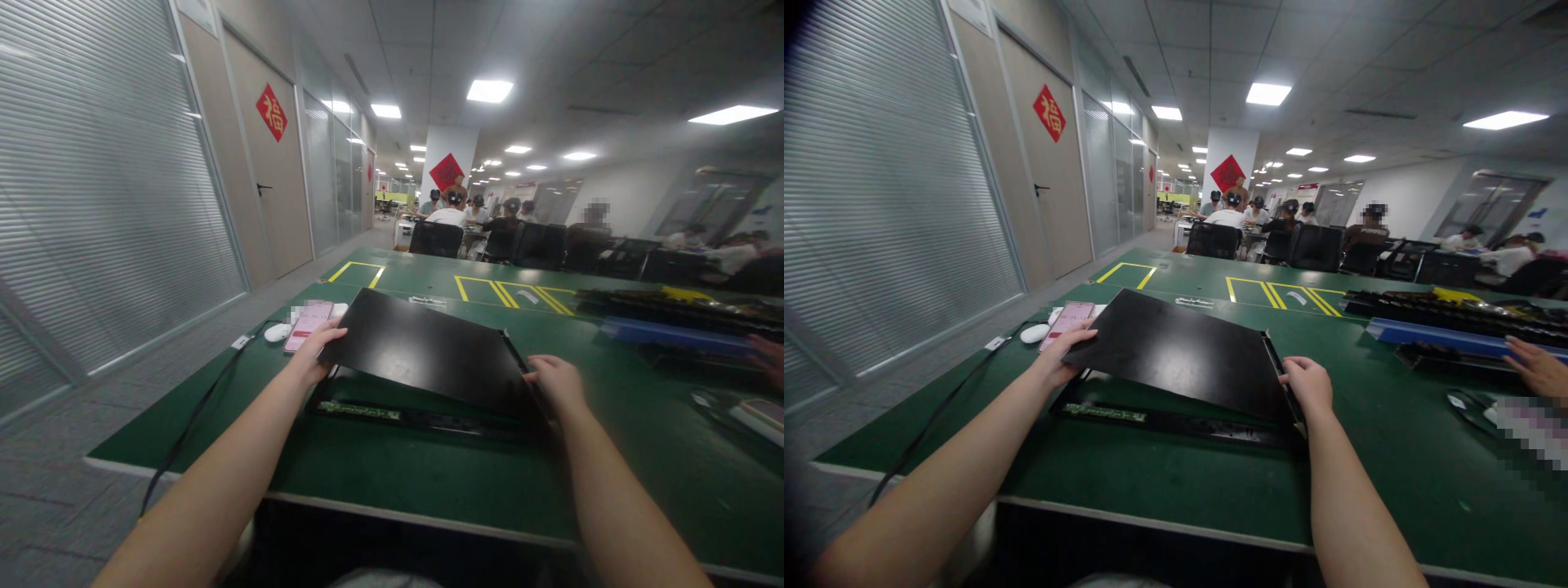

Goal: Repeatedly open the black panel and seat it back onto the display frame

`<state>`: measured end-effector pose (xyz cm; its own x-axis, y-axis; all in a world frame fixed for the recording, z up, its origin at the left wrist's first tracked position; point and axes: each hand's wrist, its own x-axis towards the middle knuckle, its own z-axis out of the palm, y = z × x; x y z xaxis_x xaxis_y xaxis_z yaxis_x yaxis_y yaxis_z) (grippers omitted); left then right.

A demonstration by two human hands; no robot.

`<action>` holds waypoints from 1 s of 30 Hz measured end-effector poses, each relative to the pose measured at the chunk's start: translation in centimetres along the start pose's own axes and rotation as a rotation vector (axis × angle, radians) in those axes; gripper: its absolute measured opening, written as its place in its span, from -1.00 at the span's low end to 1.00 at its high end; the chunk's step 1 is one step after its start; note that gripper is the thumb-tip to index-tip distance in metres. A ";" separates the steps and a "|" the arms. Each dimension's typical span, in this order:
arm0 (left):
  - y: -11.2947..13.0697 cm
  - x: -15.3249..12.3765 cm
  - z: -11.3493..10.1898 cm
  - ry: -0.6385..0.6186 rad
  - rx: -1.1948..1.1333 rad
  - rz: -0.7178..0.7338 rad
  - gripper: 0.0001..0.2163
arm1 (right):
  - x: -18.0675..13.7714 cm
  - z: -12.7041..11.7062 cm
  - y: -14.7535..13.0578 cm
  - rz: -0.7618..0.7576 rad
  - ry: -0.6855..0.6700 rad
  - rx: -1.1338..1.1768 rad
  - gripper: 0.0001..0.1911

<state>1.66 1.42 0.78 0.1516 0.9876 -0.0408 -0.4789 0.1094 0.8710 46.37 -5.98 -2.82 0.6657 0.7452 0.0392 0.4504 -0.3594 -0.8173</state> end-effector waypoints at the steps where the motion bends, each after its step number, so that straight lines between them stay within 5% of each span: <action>1: 0.0 0.0 0.0 0.007 -0.003 0.001 -0.60 | 0.0 0.0 0.0 -0.008 0.005 -0.016 -0.57; 30: -1.2 0.8 -0.6 0.025 0.066 -0.007 -0.57 | -0.6 -0.8 -0.8 -0.023 0.029 -0.230 -0.64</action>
<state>1.85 2.11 -0.57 0.1324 0.9895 -0.0584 -0.4197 0.1093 0.9011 46.09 -6.57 -1.69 0.6689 0.7395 0.0756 0.5871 -0.4632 -0.6639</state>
